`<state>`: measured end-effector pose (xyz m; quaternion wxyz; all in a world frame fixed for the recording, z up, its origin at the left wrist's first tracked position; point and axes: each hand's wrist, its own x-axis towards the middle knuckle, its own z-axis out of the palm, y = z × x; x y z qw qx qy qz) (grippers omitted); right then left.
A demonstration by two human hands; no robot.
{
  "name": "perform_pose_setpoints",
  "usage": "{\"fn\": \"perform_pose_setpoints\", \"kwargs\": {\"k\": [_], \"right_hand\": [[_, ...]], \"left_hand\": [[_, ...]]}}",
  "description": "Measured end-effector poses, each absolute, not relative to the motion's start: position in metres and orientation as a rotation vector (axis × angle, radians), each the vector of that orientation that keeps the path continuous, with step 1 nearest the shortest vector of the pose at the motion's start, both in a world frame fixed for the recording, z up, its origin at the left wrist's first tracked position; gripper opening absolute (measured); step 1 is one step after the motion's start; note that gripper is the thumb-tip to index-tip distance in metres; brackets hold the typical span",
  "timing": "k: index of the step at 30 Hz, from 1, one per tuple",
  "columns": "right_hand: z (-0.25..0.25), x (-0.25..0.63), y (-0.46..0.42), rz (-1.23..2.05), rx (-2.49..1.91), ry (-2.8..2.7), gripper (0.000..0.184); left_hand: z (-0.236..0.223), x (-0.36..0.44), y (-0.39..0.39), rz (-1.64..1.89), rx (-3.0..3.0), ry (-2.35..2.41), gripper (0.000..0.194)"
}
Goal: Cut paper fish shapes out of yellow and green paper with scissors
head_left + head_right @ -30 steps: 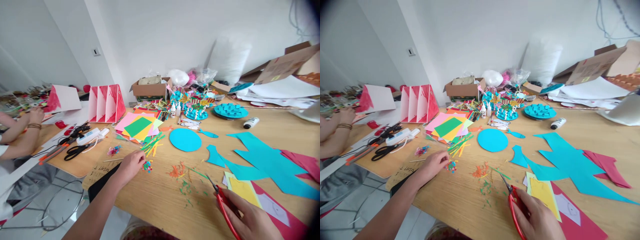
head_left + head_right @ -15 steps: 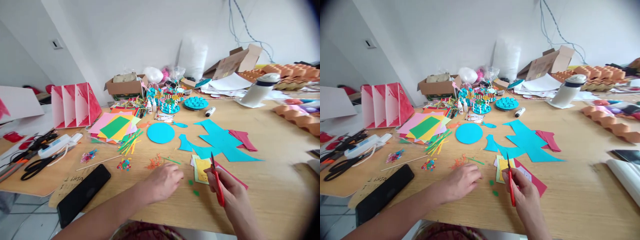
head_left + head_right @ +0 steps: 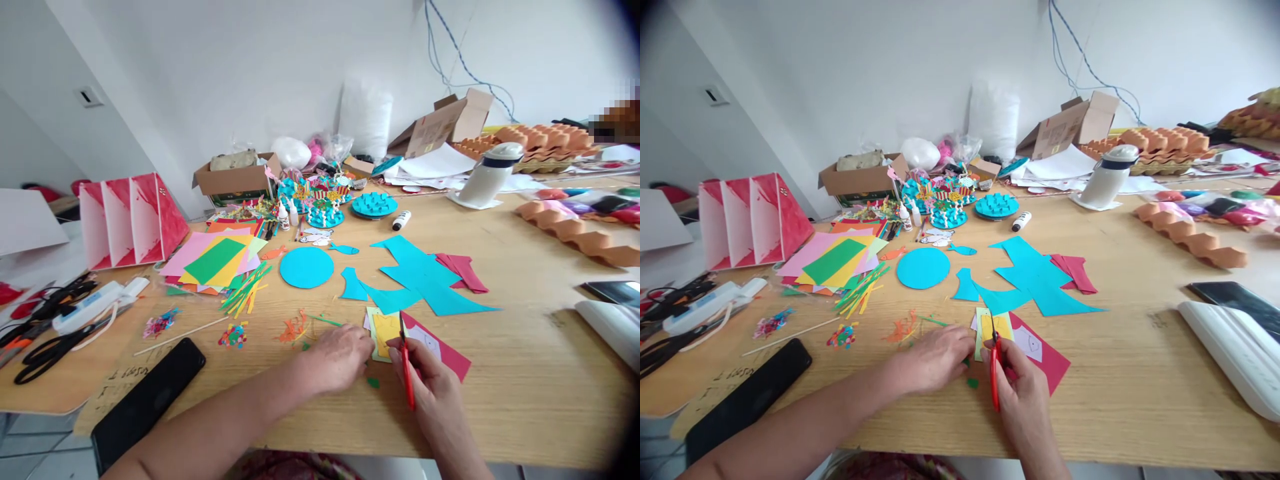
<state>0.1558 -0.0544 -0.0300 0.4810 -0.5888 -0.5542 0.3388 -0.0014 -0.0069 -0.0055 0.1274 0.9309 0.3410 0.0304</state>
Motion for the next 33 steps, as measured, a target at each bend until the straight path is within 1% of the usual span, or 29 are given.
{"fn": "perform_pose_setpoints", "kwargs": {"k": [11,19,22,24,26,30,33], "right_hand": [[-0.028,0.156,-0.053,0.720,-1.506,-1.490,0.024],[-0.034,0.157,-0.052,0.785,-1.492,-1.437,0.020],[-0.034,0.155,-0.052,0.862,-1.441,-1.287,0.019],[-0.030,0.151,-0.052,0.923,-1.417,-1.175,0.022],[-0.023,0.144,-0.051,0.987,-1.398,-1.113,0.024],[-0.007,0.125,-0.048,1.006,-1.348,-1.128,0.025],[0.002,0.111,-0.043,1.008,-1.303,-1.181,0.023]], "left_hand": [[-0.005,0.001,-0.004,0.060,2.690,0.970,0.007],[-0.015,0.003,-0.006,0.171,2.644,0.966,0.010],[-0.008,0.001,-0.004,0.273,2.484,0.968,0.015],[0.002,-0.004,-0.003,0.434,2.297,1.014,0.020],[0.012,-0.009,-0.003,0.605,2.057,1.070,0.021],[0.021,-0.020,-0.006,0.820,1.584,1.047,0.009],[0.020,-0.027,-0.008,0.886,1.424,1.049,0.004]]}}
